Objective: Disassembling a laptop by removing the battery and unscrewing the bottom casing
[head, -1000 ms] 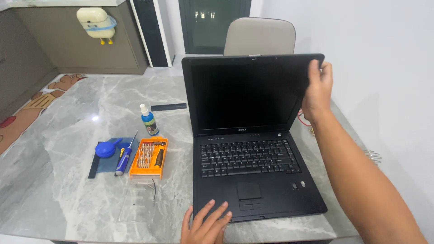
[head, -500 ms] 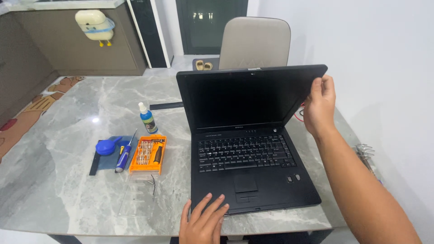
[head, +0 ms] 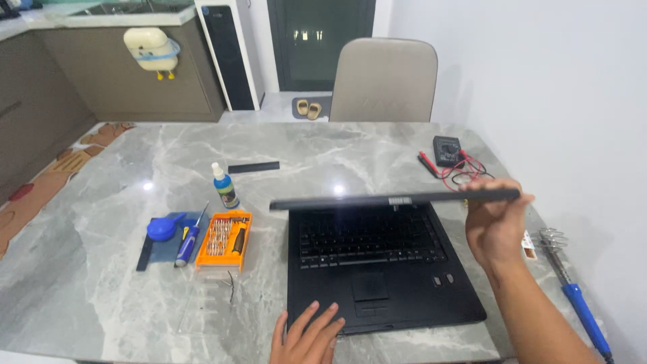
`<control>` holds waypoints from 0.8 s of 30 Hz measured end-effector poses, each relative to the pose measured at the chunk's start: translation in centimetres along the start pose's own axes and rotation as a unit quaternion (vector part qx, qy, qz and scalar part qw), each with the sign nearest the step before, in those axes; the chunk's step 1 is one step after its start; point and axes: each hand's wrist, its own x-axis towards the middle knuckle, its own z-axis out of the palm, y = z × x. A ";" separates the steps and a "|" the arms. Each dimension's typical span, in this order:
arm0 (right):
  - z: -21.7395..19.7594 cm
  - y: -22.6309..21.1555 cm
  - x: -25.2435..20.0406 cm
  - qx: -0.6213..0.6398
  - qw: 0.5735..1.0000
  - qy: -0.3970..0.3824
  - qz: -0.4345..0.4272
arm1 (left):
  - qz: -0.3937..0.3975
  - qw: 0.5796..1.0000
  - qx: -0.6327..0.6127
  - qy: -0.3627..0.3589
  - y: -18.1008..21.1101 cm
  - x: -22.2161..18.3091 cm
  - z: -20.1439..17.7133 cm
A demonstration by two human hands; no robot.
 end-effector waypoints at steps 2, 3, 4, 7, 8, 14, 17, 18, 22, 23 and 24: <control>0.1 -0.6 -1.9 -0.011 1.000 -0.002 0.001 | -0.025 0.999 -0.023 -0.002 0.4 0.6 -0.7; 0.1 -1.0 -3.1 -0.020 1.000 -0.003 -0.001 | -0.047 0.998 -0.044 -0.001 0.6 0.8 -1.1; 0.2 -1.4 -3.5 -0.023 1.000 0.001 0.004 | -0.050 0.998 -0.047 -0.007 0.8 0.8 -1.1; -0.1 -2.3 -5.8 -0.040 0.999 0.005 0.013 | -0.209 0.954 -0.205 0.060 1.4 0.4 -2.1; -0.4 -2.6 -6.5 -0.056 0.998 0.015 0.024 | -0.216 0.935 -0.262 0.100 1.5 0.7 -2.7; -1.7 -3.9 -10.3 -0.145 0.983 0.071 0.087 | -0.267 0.863 -0.405 0.143 0.9 1.6 -4.1; -1.9 -4.8 -11.5 -0.208 0.965 0.094 0.129 | -0.273 0.862 -0.415 0.097 1.0 3.1 -5.1; -1.8 -5.0 -11.8 -0.231 0.955 0.109 0.150 | -0.282 0.860 -0.419 0.075 1.0 3.5 -5.4; -1.6 -5.8 -12.7 -0.292 0.938 0.095 0.160 | -0.285 0.855 -0.431 0.046 0.1 4.4 -5.7; -1.8 -5.9 -12.9 -0.347 0.914 0.105 0.181 | -0.257 0.877 -0.405 0.016 -0.3 4.6 -5.6; -2.0 -5.9 -13.1 -0.401 0.887 0.113 0.201 | -0.229 0.897 -0.378 -0.015 -0.8 4.7 -5.6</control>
